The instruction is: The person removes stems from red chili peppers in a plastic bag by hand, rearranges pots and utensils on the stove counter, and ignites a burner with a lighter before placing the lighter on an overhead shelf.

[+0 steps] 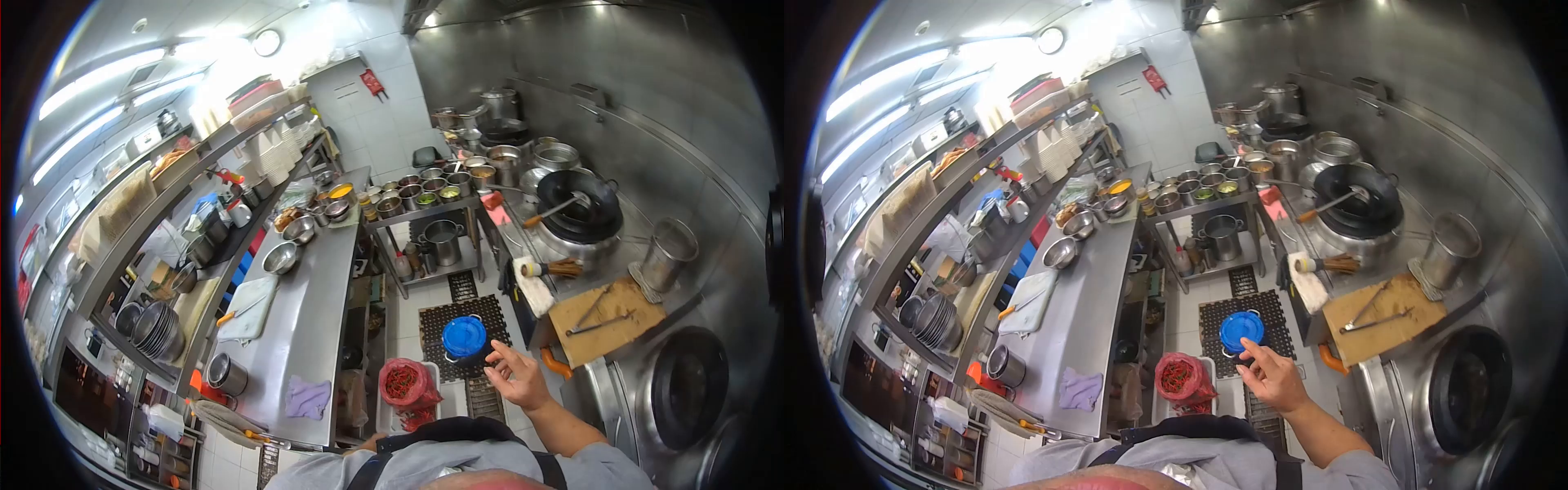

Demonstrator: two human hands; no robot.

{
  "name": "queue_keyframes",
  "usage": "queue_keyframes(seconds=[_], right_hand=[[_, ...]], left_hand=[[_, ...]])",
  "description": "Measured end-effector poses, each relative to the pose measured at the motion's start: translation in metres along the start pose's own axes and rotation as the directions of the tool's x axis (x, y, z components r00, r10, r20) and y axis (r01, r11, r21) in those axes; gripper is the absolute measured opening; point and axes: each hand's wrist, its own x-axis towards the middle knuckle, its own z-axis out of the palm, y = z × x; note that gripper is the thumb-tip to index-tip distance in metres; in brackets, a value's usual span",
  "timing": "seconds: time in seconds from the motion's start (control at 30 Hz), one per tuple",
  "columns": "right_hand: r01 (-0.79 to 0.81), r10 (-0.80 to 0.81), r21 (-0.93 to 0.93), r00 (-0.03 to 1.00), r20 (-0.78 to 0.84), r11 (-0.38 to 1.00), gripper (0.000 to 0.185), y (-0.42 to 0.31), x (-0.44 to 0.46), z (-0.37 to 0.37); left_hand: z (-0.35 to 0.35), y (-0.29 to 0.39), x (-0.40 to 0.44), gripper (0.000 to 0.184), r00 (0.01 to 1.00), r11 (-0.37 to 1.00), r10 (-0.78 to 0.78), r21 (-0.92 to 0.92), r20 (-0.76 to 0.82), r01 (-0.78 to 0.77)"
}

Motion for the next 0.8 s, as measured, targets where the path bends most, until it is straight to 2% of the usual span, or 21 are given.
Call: queue_keyframes(seconds=[0.03,0.07,0.17,0.27,0.3,0.33,0.37,0.43,0.47,0.5,0.53,0.6,0.63,0.67,0.7,0.77,0.8], right_hand=[[-0.03,0.03,0.01,0.999,-0.016,0.999,0.062,-0.006,-0.016,-0.007],[-0.064,0.065,0.011,0.996,-0.06,0.998,0.053,-0.015,-0.033,-0.014],[-0.199,0.193,-0.047,0.976,-0.1,0.979,0.051,-0.031,-0.101,-0.039],[-0.452,0.433,-0.165,0.891,-0.138,0.877,0.041,-0.042,-0.185,-0.061],[-0.564,0.536,-0.179,0.824,-0.184,0.806,0.039,-0.046,-0.218,-0.066],[-0.668,0.63,-0.183,0.742,-0.227,0.721,0.036,-0.051,-0.251,-0.07],[-0.676,0.639,-0.178,0.735,-0.226,0.715,0.036,-0.054,-0.287,-0.071],[-0.792,0.731,-0.145,0.606,-0.313,0.593,0.033,-0.061,-0.348,-0.072],[-0.797,0.739,-0.148,0.6,-0.307,0.586,0.033,-0.07,-0.365,-0.071],[-0.837,0.78,-0.127,0.543,-0.311,0.532,0.033,-0.082,-0.374,-0.072],[-0.872,0.815,-0.109,0.485,-0.318,0.477,0.033,-0.092,-0.38,-0.075],[-0.868,0.802,-0.128,0.493,-0.338,0.48,0.034,-0.107,-0.377,-0.08],[-0.864,0.789,-0.132,0.498,-0.359,0.486,0.034,-0.113,-0.374,-0.082],[-0.844,0.755,-0.131,0.526,-0.391,0.52,0.033,-0.114,-0.37,-0.083],[-0.809,0.702,-0.207,0.582,-0.411,0.55,0.033,-0.112,-0.368,-0.086],[-0.775,0.637,-0.273,0.626,-0.45,0.569,0.032,-0.108,-0.367,-0.086],[-0.781,0.625,-0.263,0.616,-0.48,0.567,0.03,-0.102,-0.368,-0.086]], left_hand=[[0.001,0.01,-0.005,0.027,1.0,0.998,0.023,0.062,0.009,-0.024],[0.002,0.019,0.001,0.027,0.998,0.99,0.055,0.128,0.008,-0.055],[0.004,0.064,0.022,0.027,0.985,0.941,0.165,0.307,-0.053,-0.141],[0.012,0.143,0.019,0.029,0.951,0.922,0.222,0.363,-0.217,-0.132],[0.016,0.178,0.001,0.029,0.933,0.913,0.254,0.381,-0.256,-0.144],[0.024,0.197,0.011,0.029,0.912,0.872,0.339,0.441,-0.232,-0.212],[0.035,0.215,0.017,0.029,0.887,0.825,0.416,0.493,-0.201,-0.276],[0.06,0.257,0.022,0.031,0.949,0.929,0.302,0.253,-0.091,-0.271],[0.078,0.271,0.011,0.032,0.903,0.902,0.409,0.208,-0.133,-0.378],[0.094,0.282,-0.003,0.034,0.841,0.859,0.509,0.166,-0.182,-0.484],[0.109,0.286,-0.009,0.034,0.84,0.858,0.512,0.156,-0.179,-0.489],[0.141,0.29,-0.005,0.038,0.751,0.675,0.659,0.405,0.045,-0.617],[0.148,0.291,-0.009,0.038,0.745,0.67,0.665,0.4,0.053,-0.626],[0.15,0.287,-0.015,0.037,0.836,0.767,0.535,0.343,0.124,-0.542],[0.151,0.28,-0.021,0.036,0.898,0.848,0.386,0.303,0.212,-0.435],[0.148,0.261,0.006,0.035,0.931,0.829,0.189,0.458,0.313,-0.322],[0.14,0.249,0.017,0.035,0.957,0.877,0.076,0.437,0.281,-0.198]])
